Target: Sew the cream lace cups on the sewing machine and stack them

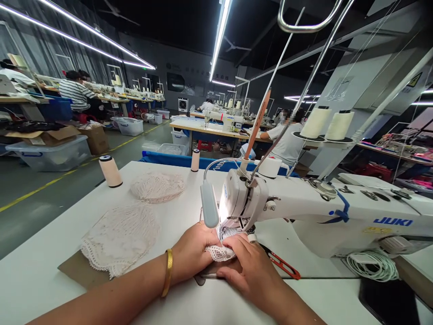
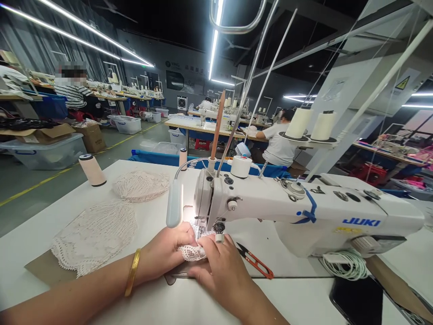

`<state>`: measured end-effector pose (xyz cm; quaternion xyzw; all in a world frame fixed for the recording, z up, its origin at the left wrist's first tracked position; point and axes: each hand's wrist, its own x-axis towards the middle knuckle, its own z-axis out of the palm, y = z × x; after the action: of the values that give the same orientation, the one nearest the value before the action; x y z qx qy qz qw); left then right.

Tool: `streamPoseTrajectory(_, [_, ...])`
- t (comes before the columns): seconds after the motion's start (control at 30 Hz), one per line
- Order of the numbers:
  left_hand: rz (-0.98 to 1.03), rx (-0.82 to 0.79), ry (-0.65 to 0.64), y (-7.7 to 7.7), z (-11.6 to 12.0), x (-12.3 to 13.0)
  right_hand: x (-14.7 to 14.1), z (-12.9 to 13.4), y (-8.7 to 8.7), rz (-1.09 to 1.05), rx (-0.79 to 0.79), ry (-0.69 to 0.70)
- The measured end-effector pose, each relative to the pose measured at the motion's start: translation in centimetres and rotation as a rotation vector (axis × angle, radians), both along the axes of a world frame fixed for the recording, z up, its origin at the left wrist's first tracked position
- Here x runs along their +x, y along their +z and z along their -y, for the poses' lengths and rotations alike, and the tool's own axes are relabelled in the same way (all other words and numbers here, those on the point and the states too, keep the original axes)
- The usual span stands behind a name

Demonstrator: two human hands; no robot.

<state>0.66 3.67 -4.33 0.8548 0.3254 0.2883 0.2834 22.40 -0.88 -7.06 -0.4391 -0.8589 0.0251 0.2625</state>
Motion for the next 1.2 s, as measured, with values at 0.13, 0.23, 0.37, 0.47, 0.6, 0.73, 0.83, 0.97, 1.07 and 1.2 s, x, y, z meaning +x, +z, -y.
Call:
streamPoseTrajectory(0.13, [0.015,-0.288,0.042,1.7,-0.3,0.1,-0.7,-0.5,-0.3,-0.065,0.110,-0.065])
streamPoseTrajectory(0.23, [0.009,-0.357,0.042,2.3,-0.5,0.0,-0.9,-0.7,0.0,-0.117,0.068,-0.079])
streamPoseTrajectory(0.37, [-0.024,-0.200,-0.042,1.6,-0.1,-0.6,-0.4,-0.2,0.7,-0.126,0.042,0.018])
streamPoseTrajectory(0.47, [-0.091,0.070,-0.118,0.1,0.8,-1.3,0.1,0.6,0.9,-0.048,0.049,0.149])
streamPoseTrajectory(0.6, [-0.148,0.350,-0.077,-1.5,2.2,-1.8,0.6,1.4,0.6,-0.016,0.079,0.198])
streamPoseTrajectory(0.73, [-0.154,0.435,-0.052,-1.8,2.5,-1.6,0.8,1.4,0.6,-0.023,0.051,0.179])
streamPoseTrajectory(0.83, [-0.170,0.463,-0.040,-1.8,2.0,-1.4,0.9,1.2,0.7,-0.010,0.024,0.151])
streamPoseTrajectory(0.97, [-0.177,0.487,-0.014,-1.6,1.3,-1.1,0.8,0.8,0.5,0.004,0.018,0.105])
streamPoseTrajectory(1.07, [-0.196,0.498,-0.014,-1.5,0.9,-1.0,0.9,0.5,0.1,0.025,0.020,0.073])
streamPoseTrajectory(1.2, [-0.173,0.524,-0.041,-1.8,0.9,-1.1,1.1,0.5,-0.1,0.047,0.047,0.057])
